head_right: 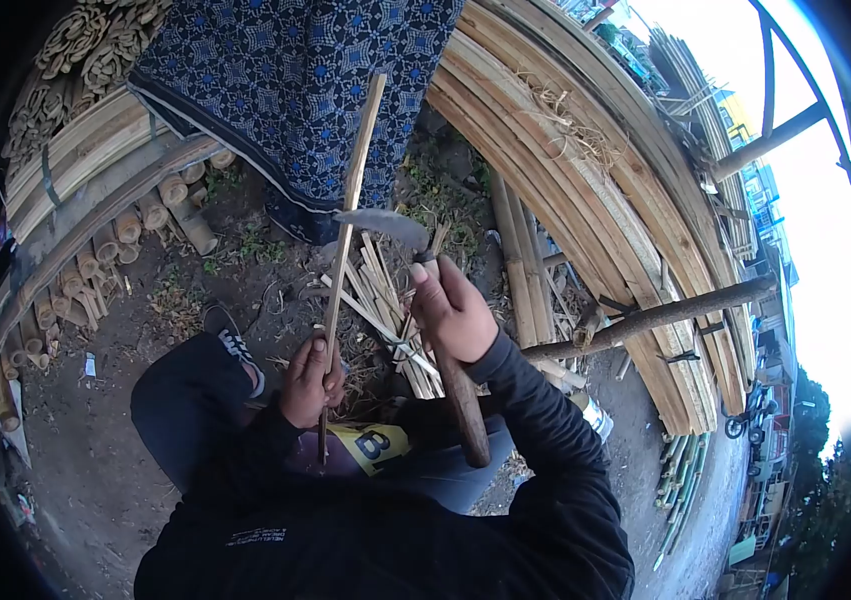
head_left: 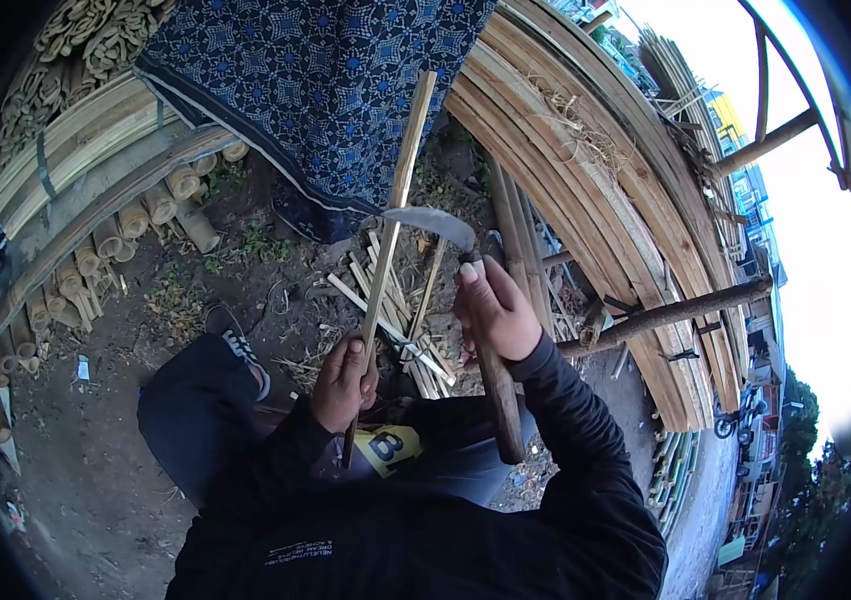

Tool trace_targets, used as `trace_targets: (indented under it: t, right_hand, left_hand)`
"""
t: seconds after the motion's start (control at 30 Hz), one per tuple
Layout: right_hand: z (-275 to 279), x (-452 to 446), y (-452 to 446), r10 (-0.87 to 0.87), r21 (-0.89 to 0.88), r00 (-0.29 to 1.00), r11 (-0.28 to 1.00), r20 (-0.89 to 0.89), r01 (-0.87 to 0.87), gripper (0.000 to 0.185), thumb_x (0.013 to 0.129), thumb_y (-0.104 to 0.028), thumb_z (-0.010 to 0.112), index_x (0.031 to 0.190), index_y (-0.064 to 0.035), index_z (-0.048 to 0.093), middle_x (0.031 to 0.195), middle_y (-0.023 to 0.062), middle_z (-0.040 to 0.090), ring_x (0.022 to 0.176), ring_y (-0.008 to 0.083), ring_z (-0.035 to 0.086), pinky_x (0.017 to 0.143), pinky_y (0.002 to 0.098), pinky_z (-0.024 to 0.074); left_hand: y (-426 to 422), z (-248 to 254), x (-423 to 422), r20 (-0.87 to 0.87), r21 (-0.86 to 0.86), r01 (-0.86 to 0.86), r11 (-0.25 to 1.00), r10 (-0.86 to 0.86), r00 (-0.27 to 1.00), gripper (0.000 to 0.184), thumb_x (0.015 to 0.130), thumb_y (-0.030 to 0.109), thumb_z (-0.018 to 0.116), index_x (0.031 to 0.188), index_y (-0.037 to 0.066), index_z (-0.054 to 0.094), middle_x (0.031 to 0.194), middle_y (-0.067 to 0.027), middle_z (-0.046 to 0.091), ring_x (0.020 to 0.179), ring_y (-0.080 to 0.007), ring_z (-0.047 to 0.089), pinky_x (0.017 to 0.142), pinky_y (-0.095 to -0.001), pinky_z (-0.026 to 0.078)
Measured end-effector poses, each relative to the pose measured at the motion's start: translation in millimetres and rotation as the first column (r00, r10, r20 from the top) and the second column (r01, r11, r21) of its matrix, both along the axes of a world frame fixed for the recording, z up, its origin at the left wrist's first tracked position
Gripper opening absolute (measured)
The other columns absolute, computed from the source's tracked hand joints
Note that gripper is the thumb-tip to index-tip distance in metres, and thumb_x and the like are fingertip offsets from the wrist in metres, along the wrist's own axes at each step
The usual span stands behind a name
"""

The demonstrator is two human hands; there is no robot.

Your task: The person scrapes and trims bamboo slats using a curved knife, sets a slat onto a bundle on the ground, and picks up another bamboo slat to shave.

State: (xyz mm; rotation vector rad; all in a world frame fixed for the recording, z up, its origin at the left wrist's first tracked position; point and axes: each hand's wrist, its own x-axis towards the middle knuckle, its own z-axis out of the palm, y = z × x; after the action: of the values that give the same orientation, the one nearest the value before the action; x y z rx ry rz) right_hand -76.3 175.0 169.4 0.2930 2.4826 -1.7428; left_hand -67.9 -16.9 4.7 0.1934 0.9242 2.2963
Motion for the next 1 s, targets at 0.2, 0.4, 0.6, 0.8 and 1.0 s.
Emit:
trace_targets:
  t: [0.2, 0.4, 0.6, 0.8, 1.0]
  right_hand:
    - [20, 6, -4, 0.122, 0.132, 0.992, 0.983, 0.037, -0.126, 0.025, 0.102, -0.029, 0.048, 0.096, -0.0040, 0.047, 0.068, -0.0004, 0.049, 0.056, 0.0071, 0.050, 0.050, 0.0242, 0.0423]
    - [19, 13, -2, 0.238, 0.222, 0.962, 0.939, 0.131, -0.262, 0.028, 0.102, -0.034, 0.045, 0.100, -0.0054, 0.047, 0.066, 0.0009, 0.052, 0.046, 0.0089, 0.051, 0.043, 0.0223, 0.0436]
    - [26, 5, -7, 0.155, 0.067, 0.979, 0.984, 0.129, -0.164, 0.030, 0.102, -0.034, 0.045, 0.095, -0.0054, 0.045, 0.066, 0.0000, 0.051, 0.046, 0.0070, 0.049, 0.043, 0.0224, 0.0433]
    - [20, 2, 3, 0.144, 0.173, 0.986, 0.972, 0.083, -0.157, 0.025, 0.101, -0.029, 0.049, 0.096, -0.0048, 0.045, 0.067, -0.0009, 0.049, 0.049, 0.0065, 0.049, 0.044, 0.0225, 0.0428]
    - [39, -17, 11, -0.111, 0.077, 0.983, 0.989, -0.145, 0.123, 0.030, 0.099, -0.029, 0.053, 0.089, -0.0032, 0.044, 0.064, 0.0056, 0.048, 0.047, 0.0125, 0.050, 0.047, 0.0294, 0.0439]
  left_hand:
    - [2, 9, 1, -0.032, -0.067, -0.036, 0.997, 0.034, 0.999, 0.028, 0.105, 0.037, 0.033, 0.098, 0.013, 0.044, 0.057, 0.0020, 0.031, 0.043, -0.0066, 0.030, 0.038, -0.0219, 0.026]
    - [3, -5, 1, -0.135, -0.092, -0.046, 0.995, 0.033, 0.990, 0.028, 0.105, 0.035, 0.033, 0.096, 0.012, 0.044, 0.056, 0.0020, 0.031, 0.042, -0.0064, 0.029, 0.038, -0.0219, 0.026]
    - [0, 0, -2, -0.100, -0.087, -0.019, 0.996, 0.011, 0.995, 0.029, 0.104, 0.039, 0.036, 0.102, 0.012, 0.045, 0.057, 0.0019, 0.032, 0.043, -0.0066, 0.032, 0.038, -0.0215, 0.029]
    - [1, -1, 1, -0.043, -0.105, -0.009, 0.994, 0.004, 0.999, 0.028, 0.104, 0.038, 0.035, 0.103, 0.012, 0.045, 0.057, 0.0019, 0.033, 0.042, -0.0065, 0.032, 0.038, -0.0216, 0.029]
    - [2, -6, 8, -0.112, -0.166, 0.007, 0.986, -0.026, 0.993, 0.027, 0.105, 0.036, 0.035, 0.104, 0.012, 0.046, 0.059, 0.0029, 0.035, 0.044, -0.0049, 0.034, 0.039, -0.0214, 0.029]
